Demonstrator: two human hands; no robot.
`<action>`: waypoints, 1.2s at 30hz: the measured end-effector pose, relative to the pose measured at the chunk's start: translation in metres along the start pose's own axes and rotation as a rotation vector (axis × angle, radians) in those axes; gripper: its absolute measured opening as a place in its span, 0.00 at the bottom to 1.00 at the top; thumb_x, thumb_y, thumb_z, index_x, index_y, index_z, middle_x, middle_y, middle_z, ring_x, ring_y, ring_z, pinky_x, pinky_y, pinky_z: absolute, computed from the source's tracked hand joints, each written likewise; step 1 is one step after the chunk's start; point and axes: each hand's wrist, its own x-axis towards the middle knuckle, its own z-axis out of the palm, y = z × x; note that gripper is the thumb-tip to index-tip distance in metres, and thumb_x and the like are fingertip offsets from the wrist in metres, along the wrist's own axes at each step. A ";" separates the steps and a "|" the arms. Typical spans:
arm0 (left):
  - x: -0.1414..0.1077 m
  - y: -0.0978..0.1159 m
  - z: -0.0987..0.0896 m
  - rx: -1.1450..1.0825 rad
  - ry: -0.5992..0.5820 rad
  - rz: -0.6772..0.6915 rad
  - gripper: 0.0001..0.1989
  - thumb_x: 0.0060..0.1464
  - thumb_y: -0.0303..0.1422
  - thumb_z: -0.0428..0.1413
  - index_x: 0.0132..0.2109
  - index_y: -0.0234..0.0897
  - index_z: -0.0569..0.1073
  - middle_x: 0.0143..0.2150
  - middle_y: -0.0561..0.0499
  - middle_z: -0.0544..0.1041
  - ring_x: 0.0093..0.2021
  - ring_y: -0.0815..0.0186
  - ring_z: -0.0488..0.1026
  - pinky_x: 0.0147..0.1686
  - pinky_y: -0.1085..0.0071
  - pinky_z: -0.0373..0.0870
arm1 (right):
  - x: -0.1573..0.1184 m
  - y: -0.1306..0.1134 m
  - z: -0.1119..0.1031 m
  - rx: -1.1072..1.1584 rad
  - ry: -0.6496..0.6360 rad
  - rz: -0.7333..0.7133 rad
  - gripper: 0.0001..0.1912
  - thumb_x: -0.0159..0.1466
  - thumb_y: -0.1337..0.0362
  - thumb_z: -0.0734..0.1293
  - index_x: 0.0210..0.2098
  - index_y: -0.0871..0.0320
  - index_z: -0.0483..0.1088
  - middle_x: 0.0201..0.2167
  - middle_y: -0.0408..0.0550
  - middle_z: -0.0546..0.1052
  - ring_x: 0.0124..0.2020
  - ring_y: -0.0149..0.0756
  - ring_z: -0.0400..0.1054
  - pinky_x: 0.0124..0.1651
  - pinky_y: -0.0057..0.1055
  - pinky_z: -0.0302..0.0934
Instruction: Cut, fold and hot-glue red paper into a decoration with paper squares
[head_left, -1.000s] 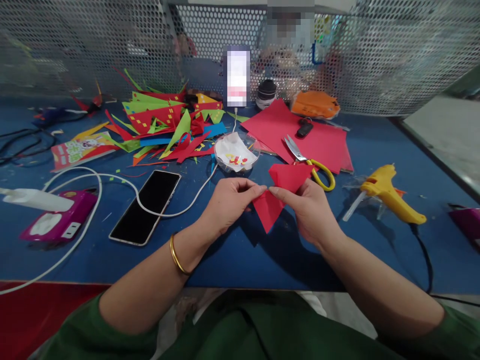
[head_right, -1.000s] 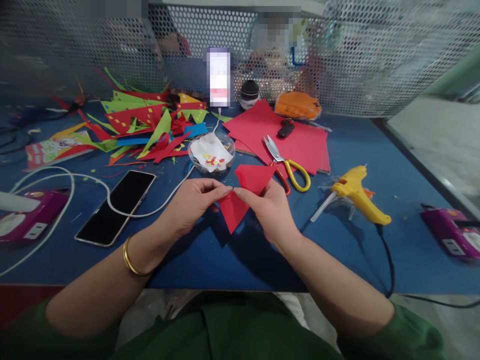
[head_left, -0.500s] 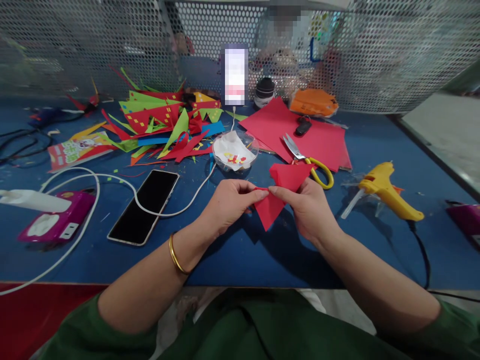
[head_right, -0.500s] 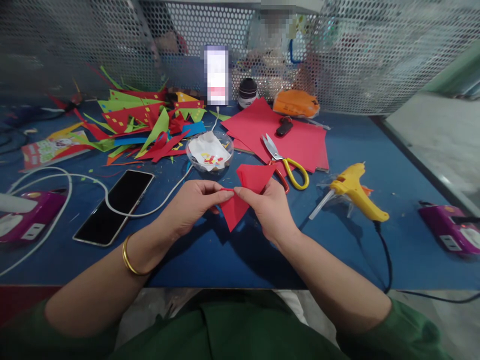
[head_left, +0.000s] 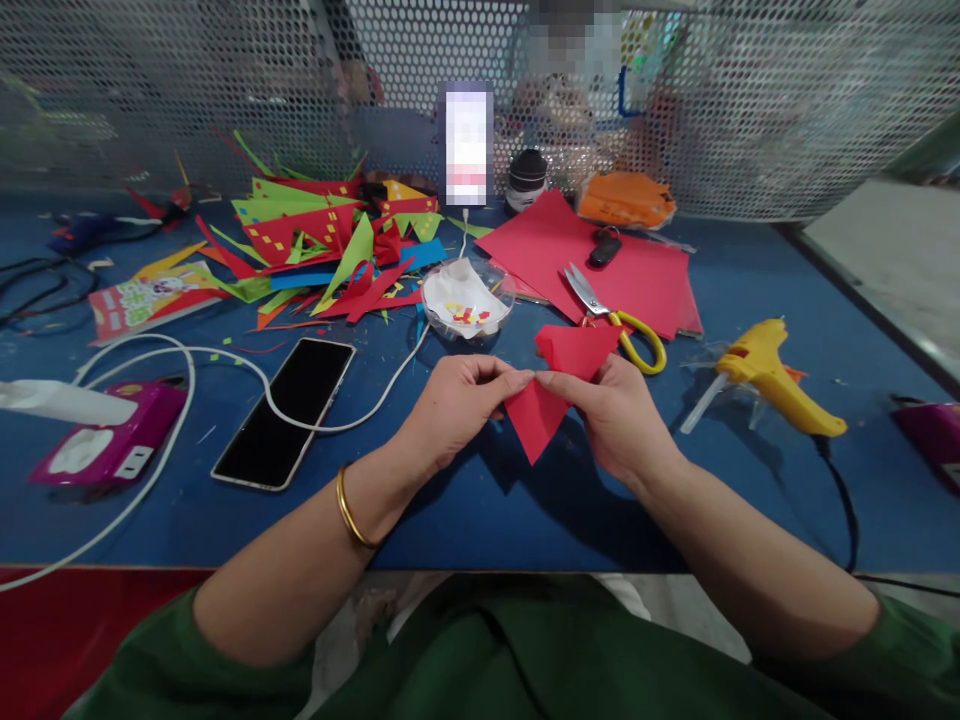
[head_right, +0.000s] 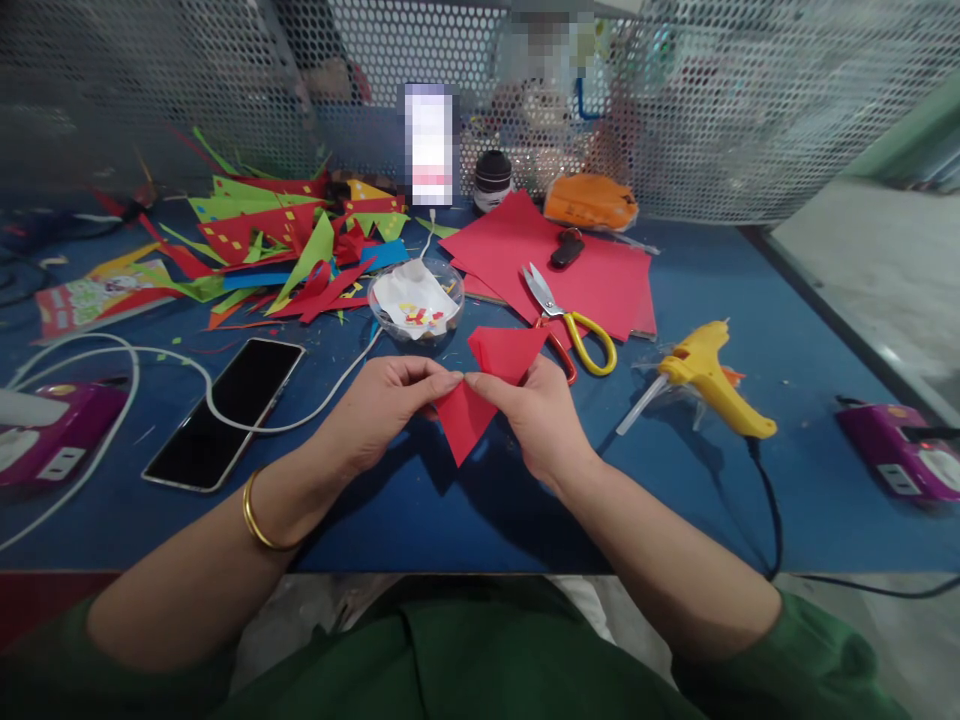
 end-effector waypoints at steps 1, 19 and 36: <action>0.000 0.000 0.000 0.001 0.000 0.000 0.14 0.50 0.42 0.66 0.26 0.37 0.77 0.24 0.53 0.75 0.25 0.72 0.67 0.28 0.74 0.66 | 0.000 0.000 0.000 -0.005 0.007 0.006 0.14 0.49 0.61 0.79 0.30 0.55 0.74 0.28 0.42 0.78 0.29 0.36 0.71 0.38 0.37 0.68; -0.001 0.002 0.001 -0.065 -0.030 -0.078 0.17 0.52 0.47 0.63 0.29 0.37 0.79 0.28 0.49 0.79 0.29 0.67 0.74 0.29 0.73 0.69 | 0.003 -0.002 -0.003 0.019 0.061 -0.015 0.18 0.45 0.60 0.81 0.30 0.56 0.74 0.28 0.42 0.78 0.30 0.34 0.69 0.38 0.35 0.66; -0.002 -0.001 0.006 -0.123 0.003 -0.051 0.20 0.54 0.49 0.61 0.27 0.35 0.78 0.27 0.48 0.78 0.28 0.68 0.72 0.32 0.71 0.69 | 0.003 -0.001 -0.004 0.020 0.089 -0.052 0.15 0.47 0.62 0.80 0.31 0.55 0.75 0.29 0.41 0.78 0.31 0.33 0.70 0.39 0.35 0.67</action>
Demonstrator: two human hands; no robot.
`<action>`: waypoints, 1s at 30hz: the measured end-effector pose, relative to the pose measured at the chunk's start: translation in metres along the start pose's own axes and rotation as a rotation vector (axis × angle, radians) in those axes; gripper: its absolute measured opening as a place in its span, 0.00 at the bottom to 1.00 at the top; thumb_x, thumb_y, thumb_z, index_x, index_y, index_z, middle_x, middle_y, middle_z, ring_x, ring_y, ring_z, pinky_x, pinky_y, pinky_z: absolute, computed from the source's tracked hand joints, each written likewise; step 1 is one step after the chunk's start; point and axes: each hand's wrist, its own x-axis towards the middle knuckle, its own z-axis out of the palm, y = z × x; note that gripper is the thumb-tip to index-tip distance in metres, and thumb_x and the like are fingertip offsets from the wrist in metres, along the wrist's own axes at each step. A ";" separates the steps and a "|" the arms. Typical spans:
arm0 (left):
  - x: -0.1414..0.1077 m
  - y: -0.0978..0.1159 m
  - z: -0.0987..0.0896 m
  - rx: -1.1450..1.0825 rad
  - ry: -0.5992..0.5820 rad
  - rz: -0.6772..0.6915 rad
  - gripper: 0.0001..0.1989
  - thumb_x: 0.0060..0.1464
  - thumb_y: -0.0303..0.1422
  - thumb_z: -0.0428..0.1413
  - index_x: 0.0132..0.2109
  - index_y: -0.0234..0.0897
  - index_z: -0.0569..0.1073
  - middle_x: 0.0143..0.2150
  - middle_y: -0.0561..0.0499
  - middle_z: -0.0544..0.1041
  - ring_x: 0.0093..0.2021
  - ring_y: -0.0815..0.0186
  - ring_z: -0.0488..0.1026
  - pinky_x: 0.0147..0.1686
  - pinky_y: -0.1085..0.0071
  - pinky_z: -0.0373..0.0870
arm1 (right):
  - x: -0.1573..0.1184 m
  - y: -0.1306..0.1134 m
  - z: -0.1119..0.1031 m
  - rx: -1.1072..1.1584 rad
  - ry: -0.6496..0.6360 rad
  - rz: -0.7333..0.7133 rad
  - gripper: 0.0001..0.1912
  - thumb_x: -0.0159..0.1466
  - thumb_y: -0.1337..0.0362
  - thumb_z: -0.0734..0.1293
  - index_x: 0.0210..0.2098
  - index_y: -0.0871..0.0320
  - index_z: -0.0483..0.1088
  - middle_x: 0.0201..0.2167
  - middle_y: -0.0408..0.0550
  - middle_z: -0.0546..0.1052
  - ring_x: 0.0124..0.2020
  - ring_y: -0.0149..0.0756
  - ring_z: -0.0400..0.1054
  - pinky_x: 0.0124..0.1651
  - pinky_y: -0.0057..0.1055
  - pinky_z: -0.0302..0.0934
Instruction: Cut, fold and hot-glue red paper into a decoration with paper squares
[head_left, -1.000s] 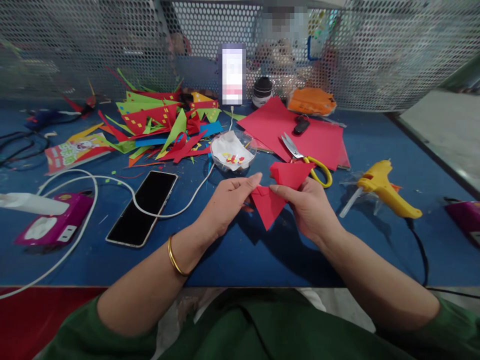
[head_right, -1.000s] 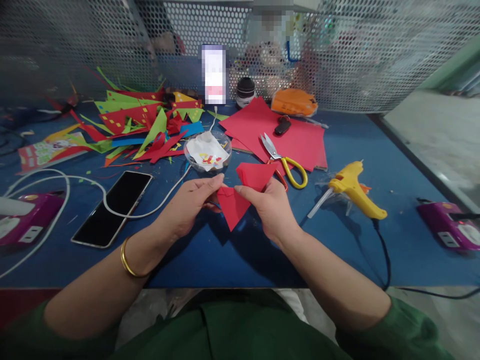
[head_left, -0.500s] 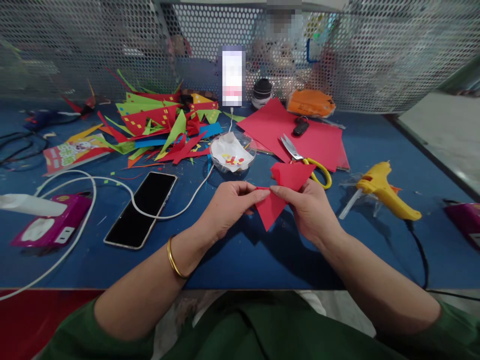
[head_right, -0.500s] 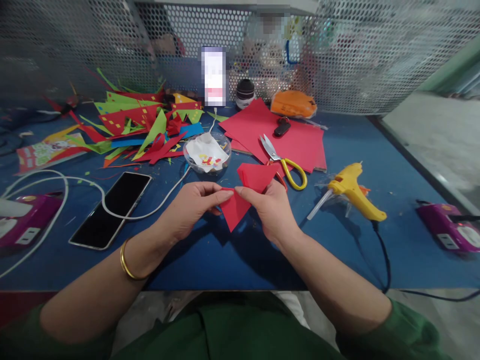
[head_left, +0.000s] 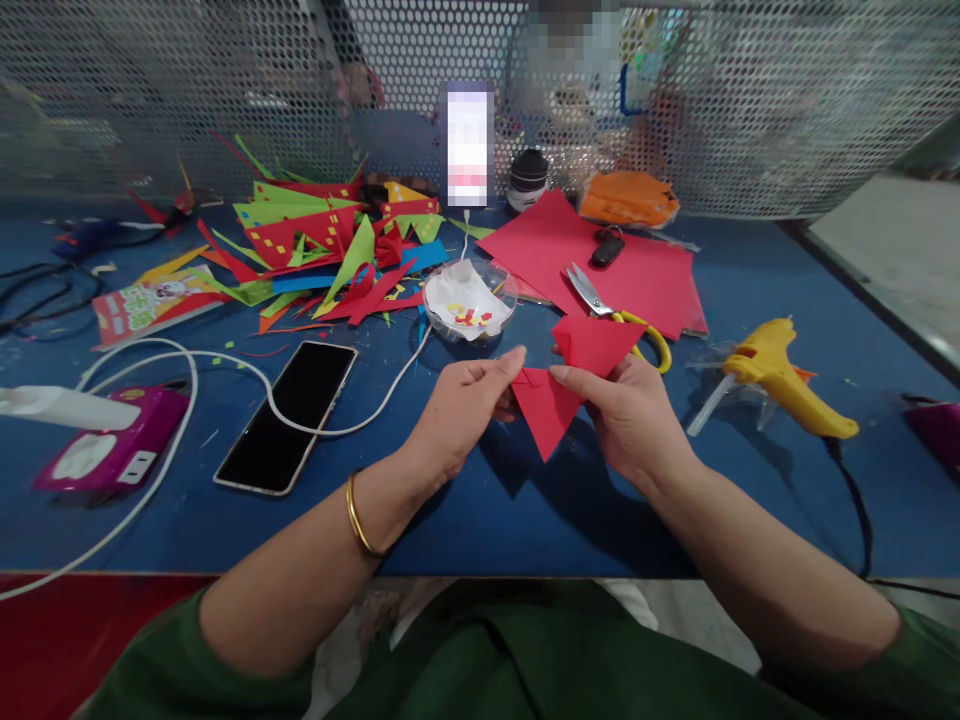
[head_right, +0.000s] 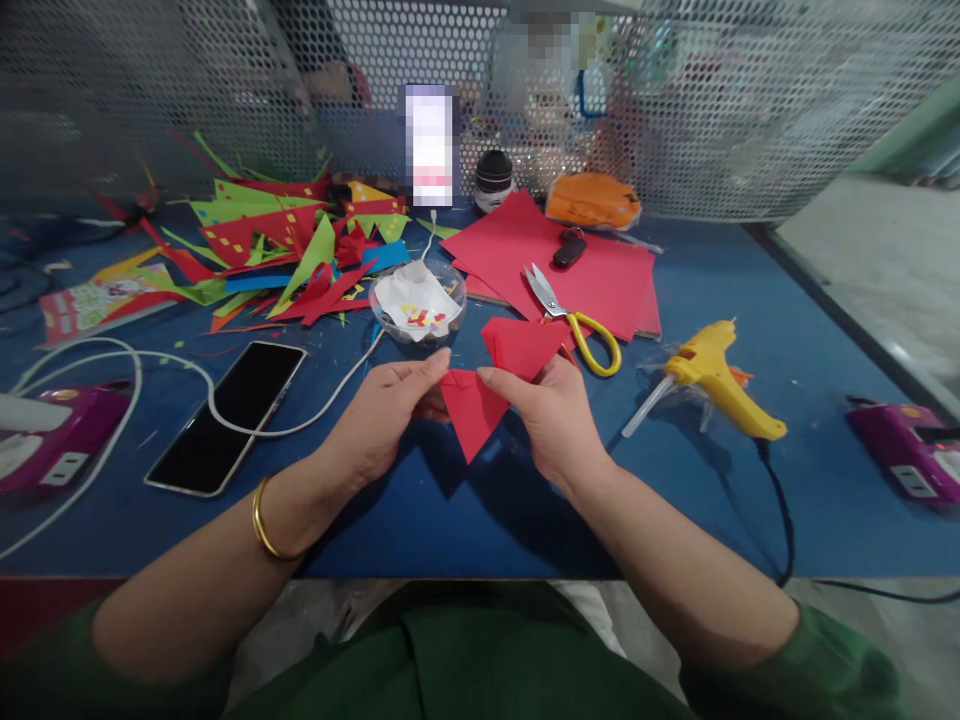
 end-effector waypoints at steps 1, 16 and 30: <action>0.000 0.000 0.000 -0.012 -0.006 -0.004 0.21 0.54 0.50 0.61 0.27 0.35 0.78 0.26 0.48 0.78 0.28 0.67 0.72 0.33 0.70 0.69 | 0.000 0.000 0.000 -0.006 0.004 -0.003 0.14 0.47 0.62 0.80 0.31 0.55 0.75 0.30 0.41 0.78 0.31 0.34 0.70 0.39 0.35 0.67; -0.002 -0.001 0.002 0.068 0.030 0.109 0.13 0.44 0.37 0.66 0.23 0.37 0.71 0.24 0.56 0.71 0.27 0.71 0.64 0.31 0.72 0.63 | -0.003 0.001 -0.001 0.007 -0.038 0.002 0.14 0.47 0.63 0.81 0.30 0.55 0.76 0.27 0.39 0.77 0.29 0.32 0.69 0.36 0.33 0.65; -0.002 -0.001 0.000 0.012 -0.010 0.103 0.15 0.51 0.44 0.65 0.28 0.36 0.77 0.26 0.53 0.76 0.29 0.70 0.69 0.33 0.72 0.67 | -0.001 -0.001 -0.005 0.037 -0.021 0.015 0.13 0.47 0.65 0.80 0.31 0.55 0.78 0.29 0.41 0.80 0.31 0.33 0.71 0.38 0.32 0.68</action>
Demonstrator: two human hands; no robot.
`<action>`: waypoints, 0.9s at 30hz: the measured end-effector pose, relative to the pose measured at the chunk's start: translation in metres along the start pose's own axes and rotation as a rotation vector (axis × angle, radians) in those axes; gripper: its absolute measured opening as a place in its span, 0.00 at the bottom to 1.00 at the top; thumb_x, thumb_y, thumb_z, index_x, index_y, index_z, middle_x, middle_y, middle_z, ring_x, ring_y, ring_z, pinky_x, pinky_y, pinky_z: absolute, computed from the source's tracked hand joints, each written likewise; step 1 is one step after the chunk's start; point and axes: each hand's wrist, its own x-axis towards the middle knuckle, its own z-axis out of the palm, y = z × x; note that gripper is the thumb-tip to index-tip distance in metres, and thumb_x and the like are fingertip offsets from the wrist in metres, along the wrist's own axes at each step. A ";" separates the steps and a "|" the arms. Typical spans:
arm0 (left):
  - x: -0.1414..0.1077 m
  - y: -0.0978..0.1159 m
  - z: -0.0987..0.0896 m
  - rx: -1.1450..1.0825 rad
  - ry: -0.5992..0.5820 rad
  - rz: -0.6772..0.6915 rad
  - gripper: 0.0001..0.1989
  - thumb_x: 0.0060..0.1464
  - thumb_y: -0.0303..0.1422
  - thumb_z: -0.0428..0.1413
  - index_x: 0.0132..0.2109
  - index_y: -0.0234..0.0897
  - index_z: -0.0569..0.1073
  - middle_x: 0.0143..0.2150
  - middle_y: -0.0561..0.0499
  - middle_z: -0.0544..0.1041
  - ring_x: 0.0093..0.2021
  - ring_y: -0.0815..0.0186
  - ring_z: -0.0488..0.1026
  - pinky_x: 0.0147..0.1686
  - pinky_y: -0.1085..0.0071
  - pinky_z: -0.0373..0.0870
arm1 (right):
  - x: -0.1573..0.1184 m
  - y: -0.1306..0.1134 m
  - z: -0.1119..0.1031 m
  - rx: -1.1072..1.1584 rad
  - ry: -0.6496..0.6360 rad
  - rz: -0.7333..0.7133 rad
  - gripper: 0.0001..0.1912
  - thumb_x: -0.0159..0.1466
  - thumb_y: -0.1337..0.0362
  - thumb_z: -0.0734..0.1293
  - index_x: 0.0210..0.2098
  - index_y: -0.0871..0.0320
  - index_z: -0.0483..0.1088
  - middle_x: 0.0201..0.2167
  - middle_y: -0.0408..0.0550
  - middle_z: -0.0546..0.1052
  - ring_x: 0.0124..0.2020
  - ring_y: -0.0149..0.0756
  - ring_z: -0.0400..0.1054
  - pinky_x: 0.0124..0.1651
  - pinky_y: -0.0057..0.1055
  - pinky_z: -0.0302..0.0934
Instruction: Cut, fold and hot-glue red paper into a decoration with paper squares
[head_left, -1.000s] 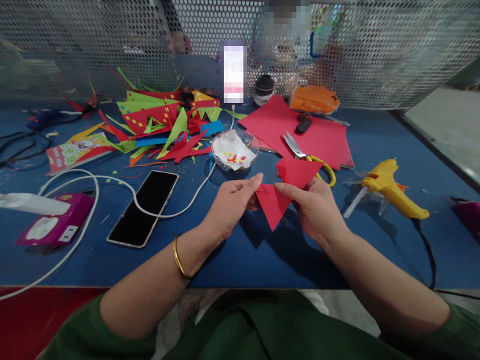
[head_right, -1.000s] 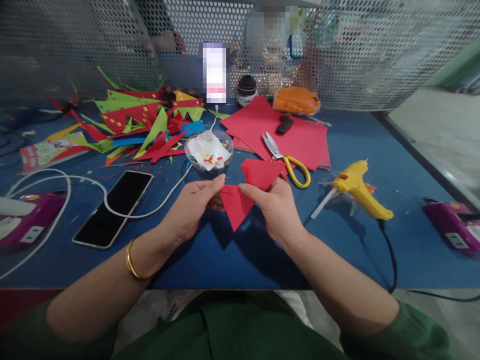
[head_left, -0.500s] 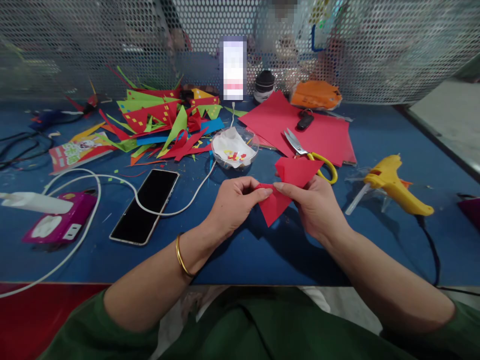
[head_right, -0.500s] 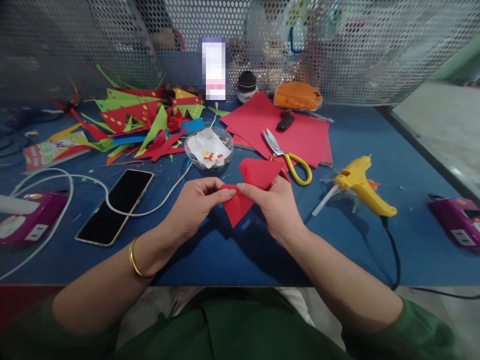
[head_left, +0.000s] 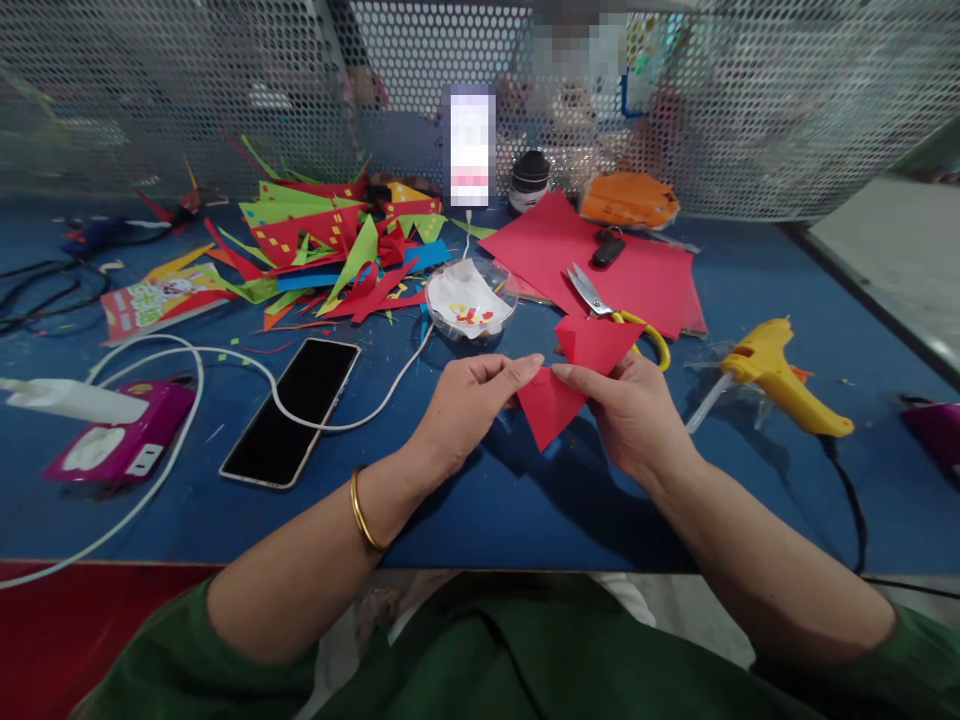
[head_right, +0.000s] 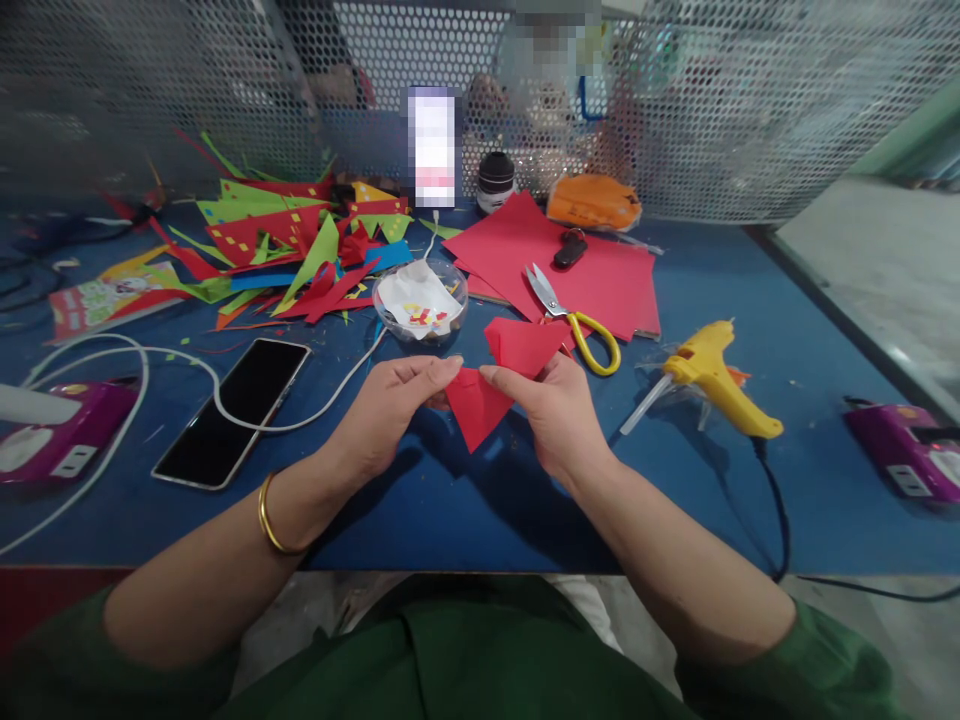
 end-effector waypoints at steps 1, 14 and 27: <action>0.001 -0.001 0.000 0.009 0.028 0.025 0.15 0.50 0.43 0.65 0.28 0.36 0.77 0.26 0.54 0.75 0.29 0.70 0.69 0.32 0.72 0.66 | 0.000 0.000 0.000 0.003 -0.005 0.006 0.13 0.47 0.65 0.80 0.31 0.55 0.78 0.30 0.41 0.80 0.31 0.33 0.71 0.38 0.32 0.68; 0.002 -0.002 0.001 -0.013 0.014 -0.017 0.16 0.50 0.46 0.65 0.27 0.37 0.77 0.26 0.52 0.76 0.28 0.68 0.70 0.33 0.70 0.68 | 0.001 0.002 0.001 0.007 -0.004 -0.020 0.15 0.47 0.64 0.81 0.33 0.55 0.78 0.31 0.41 0.80 0.32 0.33 0.72 0.39 0.32 0.68; 0.002 -0.006 0.001 0.034 0.061 0.068 0.10 0.46 0.33 0.65 0.23 0.36 0.73 0.23 0.56 0.72 0.26 0.72 0.65 0.30 0.73 0.63 | -0.003 0.004 0.001 -0.055 -0.057 0.027 0.14 0.49 0.62 0.80 0.31 0.56 0.76 0.27 0.41 0.77 0.30 0.33 0.70 0.37 0.34 0.66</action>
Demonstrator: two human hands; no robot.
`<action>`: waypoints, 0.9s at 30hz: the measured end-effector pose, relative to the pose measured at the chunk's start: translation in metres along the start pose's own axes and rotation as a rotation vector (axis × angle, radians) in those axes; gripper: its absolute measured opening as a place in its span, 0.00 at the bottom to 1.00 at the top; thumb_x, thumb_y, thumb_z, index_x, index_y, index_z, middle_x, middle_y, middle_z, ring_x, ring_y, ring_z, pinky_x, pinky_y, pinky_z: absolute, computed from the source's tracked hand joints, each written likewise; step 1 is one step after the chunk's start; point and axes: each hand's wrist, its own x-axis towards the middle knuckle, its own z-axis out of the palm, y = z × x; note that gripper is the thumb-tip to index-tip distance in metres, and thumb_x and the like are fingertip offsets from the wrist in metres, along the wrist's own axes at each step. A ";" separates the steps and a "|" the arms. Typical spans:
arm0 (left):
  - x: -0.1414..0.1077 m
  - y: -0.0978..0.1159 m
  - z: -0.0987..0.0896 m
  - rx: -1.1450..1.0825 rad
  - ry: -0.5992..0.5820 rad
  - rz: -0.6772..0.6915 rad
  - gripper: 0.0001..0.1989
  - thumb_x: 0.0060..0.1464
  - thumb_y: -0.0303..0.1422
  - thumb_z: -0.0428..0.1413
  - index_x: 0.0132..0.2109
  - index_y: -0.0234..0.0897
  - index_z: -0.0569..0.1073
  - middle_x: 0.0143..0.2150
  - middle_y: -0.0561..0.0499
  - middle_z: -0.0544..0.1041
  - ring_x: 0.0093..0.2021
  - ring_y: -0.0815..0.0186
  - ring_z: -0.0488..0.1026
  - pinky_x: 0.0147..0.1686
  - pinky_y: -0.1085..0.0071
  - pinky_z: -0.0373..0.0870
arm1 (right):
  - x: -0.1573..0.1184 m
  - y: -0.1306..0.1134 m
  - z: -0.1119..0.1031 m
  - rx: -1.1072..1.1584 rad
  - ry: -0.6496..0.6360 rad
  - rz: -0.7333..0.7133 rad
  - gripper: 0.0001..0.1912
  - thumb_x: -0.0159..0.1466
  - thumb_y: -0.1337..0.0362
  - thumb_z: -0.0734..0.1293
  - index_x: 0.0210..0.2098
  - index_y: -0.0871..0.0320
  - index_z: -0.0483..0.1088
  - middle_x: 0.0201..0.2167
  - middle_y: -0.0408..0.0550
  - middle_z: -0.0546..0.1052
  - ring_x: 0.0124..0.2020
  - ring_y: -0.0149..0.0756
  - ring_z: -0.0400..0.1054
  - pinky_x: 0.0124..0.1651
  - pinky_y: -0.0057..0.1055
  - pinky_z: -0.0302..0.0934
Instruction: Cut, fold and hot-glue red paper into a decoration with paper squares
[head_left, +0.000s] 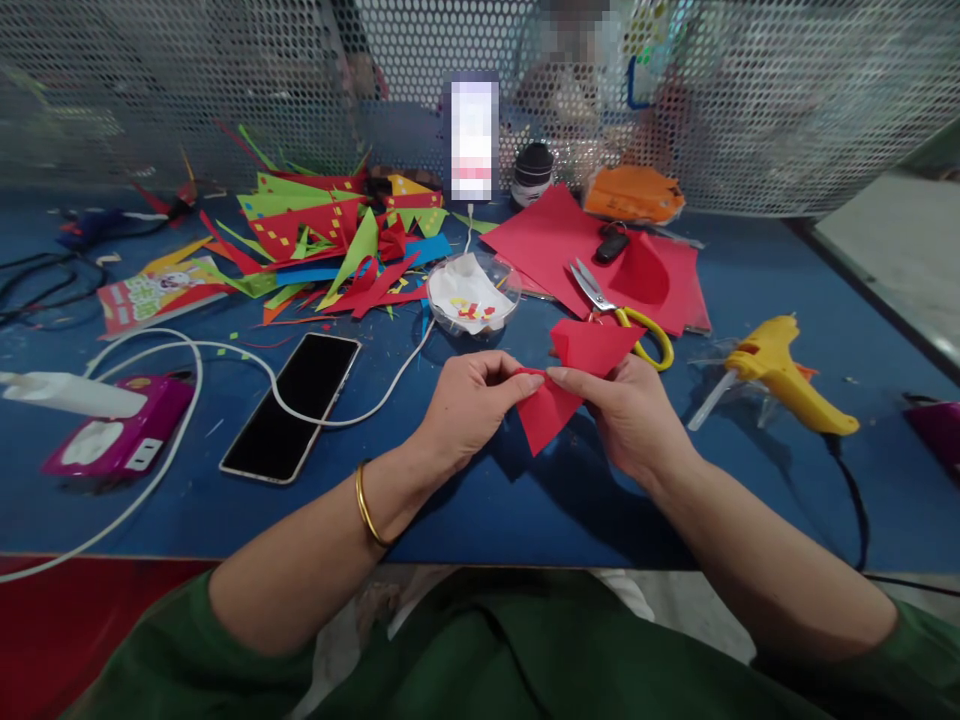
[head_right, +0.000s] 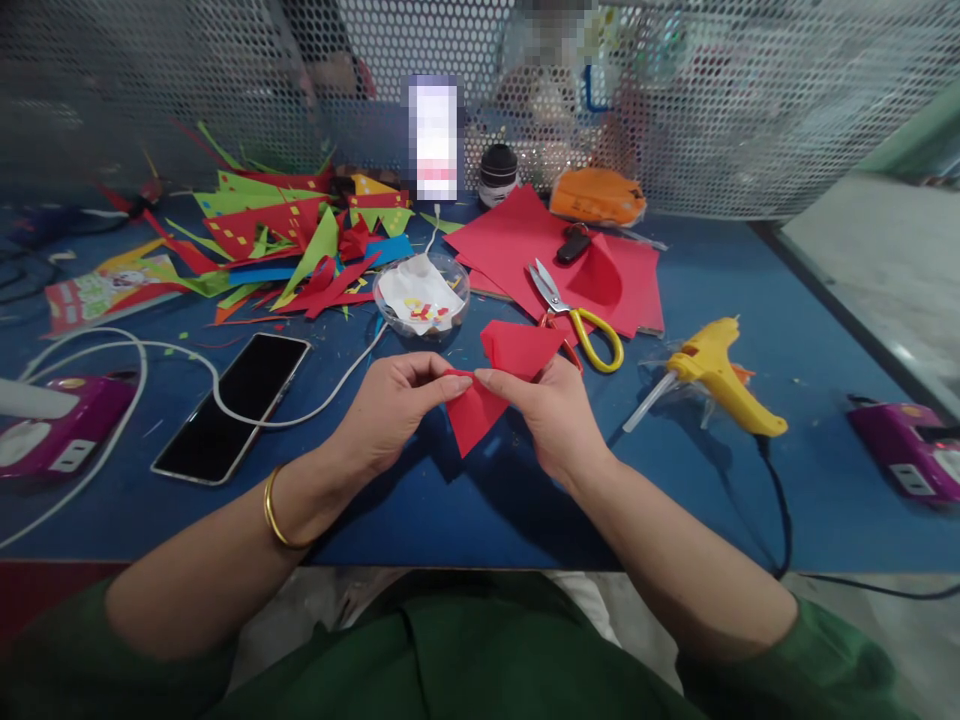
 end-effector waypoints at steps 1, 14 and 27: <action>0.000 0.000 0.000 0.002 0.003 0.003 0.10 0.46 0.33 0.65 0.23 0.36 0.73 0.23 0.55 0.72 0.26 0.72 0.65 0.30 0.73 0.62 | 0.000 0.001 0.000 -0.008 -0.002 0.000 0.14 0.49 0.62 0.80 0.31 0.56 0.76 0.27 0.40 0.77 0.29 0.33 0.69 0.37 0.34 0.66; -0.001 -0.001 0.001 -0.049 0.002 -0.024 0.10 0.45 0.33 0.66 0.23 0.35 0.74 0.24 0.54 0.73 0.27 0.71 0.66 0.30 0.72 0.63 | 0.001 0.002 -0.001 -0.007 0.016 -0.024 0.16 0.49 0.63 0.80 0.35 0.55 0.77 0.28 0.39 0.78 0.30 0.32 0.70 0.37 0.33 0.67; -0.002 0.002 0.001 -0.159 -0.059 -0.133 0.19 0.49 0.49 0.66 0.28 0.36 0.80 0.28 0.47 0.80 0.30 0.63 0.75 0.36 0.65 0.73 | 0.003 -0.001 -0.003 -0.027 0.065 -0.041 0.15 0.49 0.62 0.80 0.35 0.54 0.77 0.34 0.43 0.81 0.35 0.38 0.74 0.45 0.38 0.70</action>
